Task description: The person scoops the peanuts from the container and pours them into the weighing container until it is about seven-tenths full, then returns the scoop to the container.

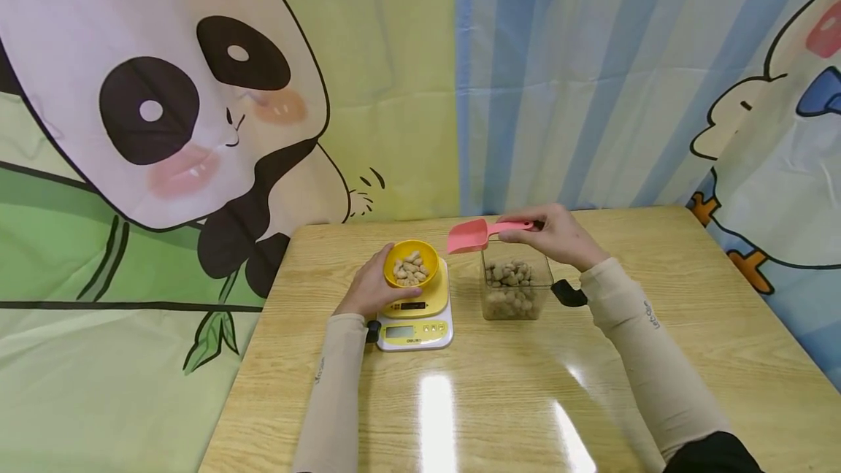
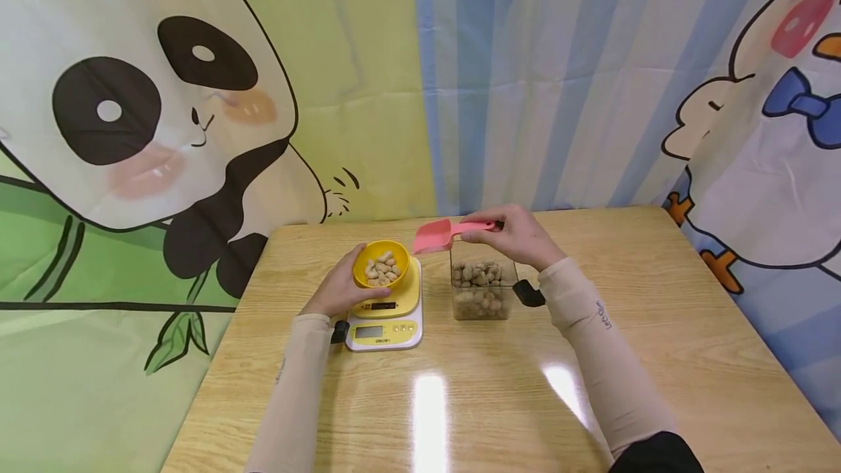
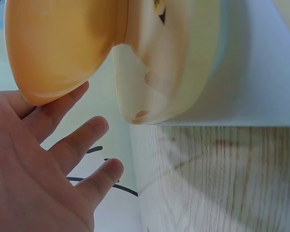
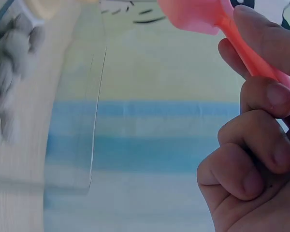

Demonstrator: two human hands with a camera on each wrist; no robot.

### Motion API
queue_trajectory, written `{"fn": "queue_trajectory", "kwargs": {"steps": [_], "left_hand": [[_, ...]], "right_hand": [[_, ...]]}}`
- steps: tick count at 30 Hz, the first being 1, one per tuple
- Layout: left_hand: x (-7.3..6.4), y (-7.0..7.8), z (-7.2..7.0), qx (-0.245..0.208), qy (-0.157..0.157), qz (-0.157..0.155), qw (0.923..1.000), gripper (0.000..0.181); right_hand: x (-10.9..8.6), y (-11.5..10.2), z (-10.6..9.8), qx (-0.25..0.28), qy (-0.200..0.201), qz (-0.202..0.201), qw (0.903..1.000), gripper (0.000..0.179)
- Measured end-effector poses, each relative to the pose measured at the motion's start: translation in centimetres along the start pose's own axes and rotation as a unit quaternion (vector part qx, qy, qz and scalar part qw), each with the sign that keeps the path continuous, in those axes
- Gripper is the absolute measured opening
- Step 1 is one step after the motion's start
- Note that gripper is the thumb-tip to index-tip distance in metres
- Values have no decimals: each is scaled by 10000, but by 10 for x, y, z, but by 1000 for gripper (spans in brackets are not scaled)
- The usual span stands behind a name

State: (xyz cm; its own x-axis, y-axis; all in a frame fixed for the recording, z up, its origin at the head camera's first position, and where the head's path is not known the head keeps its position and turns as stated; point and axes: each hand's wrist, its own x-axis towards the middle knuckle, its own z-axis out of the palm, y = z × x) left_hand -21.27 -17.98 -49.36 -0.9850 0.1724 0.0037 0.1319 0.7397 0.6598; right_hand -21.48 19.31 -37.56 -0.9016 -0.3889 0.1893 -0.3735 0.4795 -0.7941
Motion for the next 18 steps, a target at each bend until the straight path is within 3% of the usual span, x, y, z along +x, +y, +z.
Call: {"fn": "queue_trajectory", "kwargs": {"steps": [9,18], "left_hand": [[0,1,0,25,-40,-43,10000,126],[1,2,-1,127,-54,-62,9999,124]], "right_hand": [[-23,19,-21,-14,475,226,9986,36],[-46,34,-32,-12,552,446,9975,34]]}}
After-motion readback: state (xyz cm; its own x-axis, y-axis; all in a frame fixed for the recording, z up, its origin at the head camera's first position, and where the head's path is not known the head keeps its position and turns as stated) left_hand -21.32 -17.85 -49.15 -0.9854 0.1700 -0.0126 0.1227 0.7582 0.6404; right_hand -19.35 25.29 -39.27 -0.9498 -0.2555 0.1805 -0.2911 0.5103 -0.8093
